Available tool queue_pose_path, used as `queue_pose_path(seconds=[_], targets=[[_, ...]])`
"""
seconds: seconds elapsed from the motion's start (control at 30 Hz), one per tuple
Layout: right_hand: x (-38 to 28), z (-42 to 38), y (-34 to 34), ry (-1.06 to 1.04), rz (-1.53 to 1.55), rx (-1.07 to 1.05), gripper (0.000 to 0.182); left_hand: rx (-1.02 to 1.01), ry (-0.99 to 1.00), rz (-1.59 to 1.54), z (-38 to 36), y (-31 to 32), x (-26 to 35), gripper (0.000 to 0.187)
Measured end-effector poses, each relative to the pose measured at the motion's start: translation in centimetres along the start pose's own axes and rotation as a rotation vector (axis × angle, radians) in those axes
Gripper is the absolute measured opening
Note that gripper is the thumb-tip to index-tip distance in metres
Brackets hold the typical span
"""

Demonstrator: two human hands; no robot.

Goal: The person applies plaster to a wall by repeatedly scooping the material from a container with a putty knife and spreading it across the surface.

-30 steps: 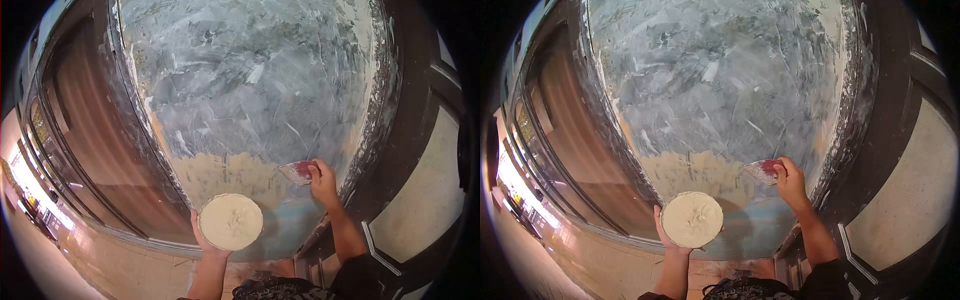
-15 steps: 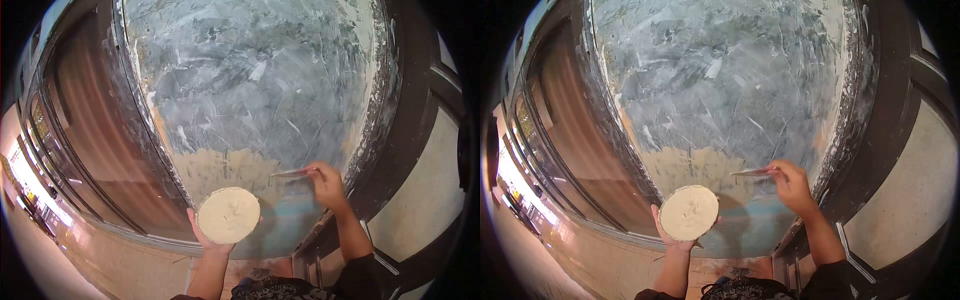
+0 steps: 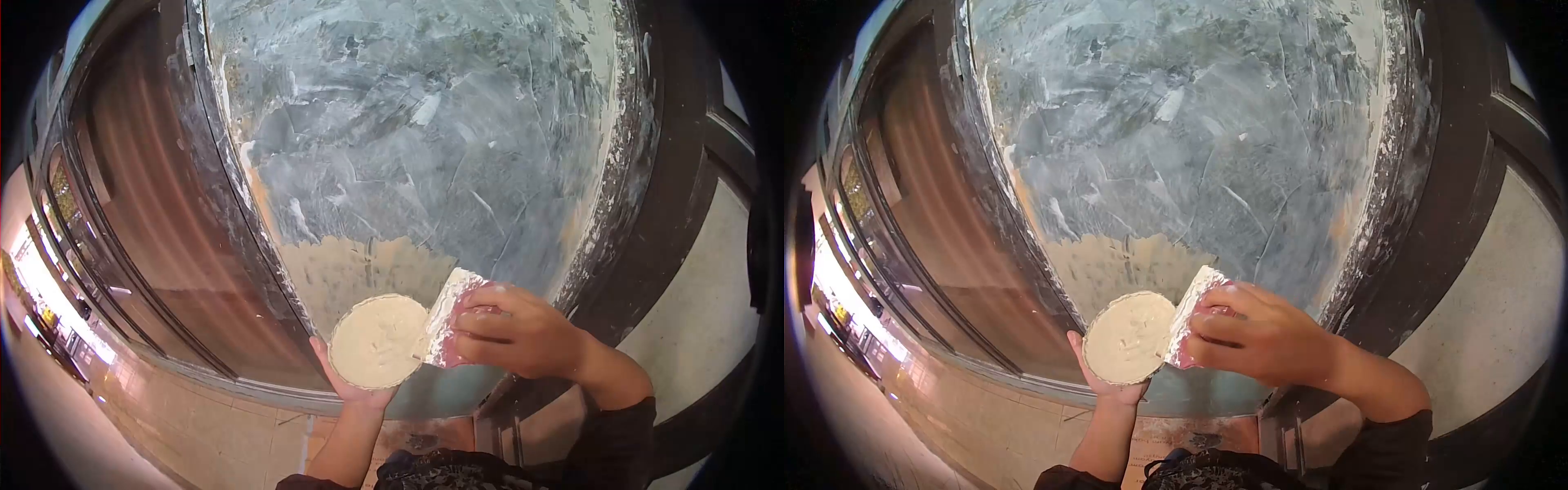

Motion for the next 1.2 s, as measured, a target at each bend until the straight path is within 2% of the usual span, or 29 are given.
queue_pose_path(seconds=[0.1,0.17,0.3,0.57,0.73,0.93,1.0,1.13,1.2], targets=[[-0.9,0.5,0.2,-0.053,-0.006,-0.009,0.026,-0.017,0.010,0.040,0.3,0.6,-0.1,0.097],[-1.2,0.6,0.8,-0.053,-0.010,0.008,0.027,0.076,0.013,0.079,0.2,0.2,0.0,0.096],[-1.0,0.7,1.7,-0.062,-0.001,0.028,0.028,0.008,-0.007,0.017,0.5,0.5,-0.3,0.096],[-0.7,0.9,2.4,-0.050,0.006,0.016,0.029,0.118,0.002,0.086,0.3,-0.6,0.3,0.097],[-0.5,1.0,2.9,-0.040,0.020,0.026,0.029,0.104,-0.007,0.086,0.4,-0.9,0.3,0.099],[0.2,0.8,2.8,0.029,0.009,0.082,0.025,0.224,-0.010,0.123,0.2,-2.5,0.1,0.100],[0.7,0.6,2.8,0.063,-0.001,0.082,0.023,0.094,-0.033,0.080,0.6,-2.0,-0.2,0.102],[2.3,0.0,2.3,0.158,0.002,0.114,0.017,0.141,-0.025,-0.025,0.7,-2.7,-0.2,0.109],[4.8,-1.6,2.3,0.304,0.027,0.197,0.014,0.098,-0.104,0.156,1.0,-1.6,-0.7,0.110]])
Point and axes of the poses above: each hand's wrist, its own z-axis towards the middle knuckle, its own y-axis out of the palm, x = y × z, the point moved 9 cm from there along z, towards the middle knuckle, and after that the axes turned 13 degrees about -x, right-handed, at the moved point
